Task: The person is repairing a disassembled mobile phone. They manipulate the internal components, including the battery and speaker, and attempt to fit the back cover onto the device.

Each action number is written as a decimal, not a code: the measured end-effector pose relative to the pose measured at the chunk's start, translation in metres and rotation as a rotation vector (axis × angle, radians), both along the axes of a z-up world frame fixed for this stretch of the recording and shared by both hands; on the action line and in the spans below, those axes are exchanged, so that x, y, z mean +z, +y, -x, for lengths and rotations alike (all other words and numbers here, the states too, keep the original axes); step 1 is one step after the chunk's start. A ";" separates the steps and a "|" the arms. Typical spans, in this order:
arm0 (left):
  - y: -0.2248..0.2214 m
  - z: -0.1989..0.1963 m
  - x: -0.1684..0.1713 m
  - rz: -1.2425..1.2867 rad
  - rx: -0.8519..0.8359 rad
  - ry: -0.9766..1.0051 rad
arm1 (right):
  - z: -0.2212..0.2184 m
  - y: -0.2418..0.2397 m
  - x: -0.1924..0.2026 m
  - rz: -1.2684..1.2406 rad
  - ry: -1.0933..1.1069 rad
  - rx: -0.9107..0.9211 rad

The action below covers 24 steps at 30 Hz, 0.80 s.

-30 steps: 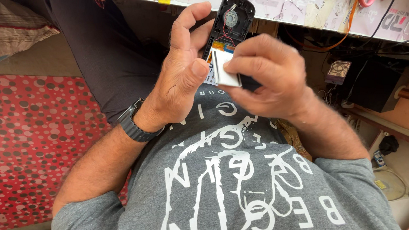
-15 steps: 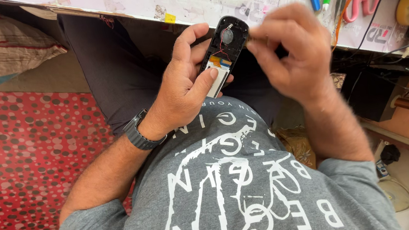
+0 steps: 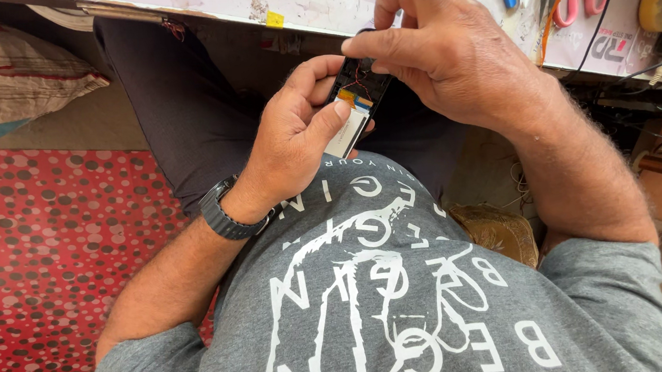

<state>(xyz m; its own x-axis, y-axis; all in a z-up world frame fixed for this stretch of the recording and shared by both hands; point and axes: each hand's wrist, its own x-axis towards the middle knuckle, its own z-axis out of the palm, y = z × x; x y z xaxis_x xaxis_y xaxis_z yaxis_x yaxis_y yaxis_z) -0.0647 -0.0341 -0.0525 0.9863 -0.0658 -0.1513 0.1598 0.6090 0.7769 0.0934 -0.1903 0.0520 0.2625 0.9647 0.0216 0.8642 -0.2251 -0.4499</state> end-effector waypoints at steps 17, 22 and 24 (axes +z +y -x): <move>-0.004 -0.001 0.001 -0.041 -0.073 0.122 | 0.005 -0.011 -0.022 -0.005 0.057 0.024; -0.006 -0.001 -0.001 -0.051 -0.091 0.128 | 0.005 -0.013 -0.024 -0.058 -0.058 0.083; -0.007 -0.001 -0.002 -0.044 -0.091 0.134 | 0.006 -0.012 -0.024 -0.063 -0.107 0.111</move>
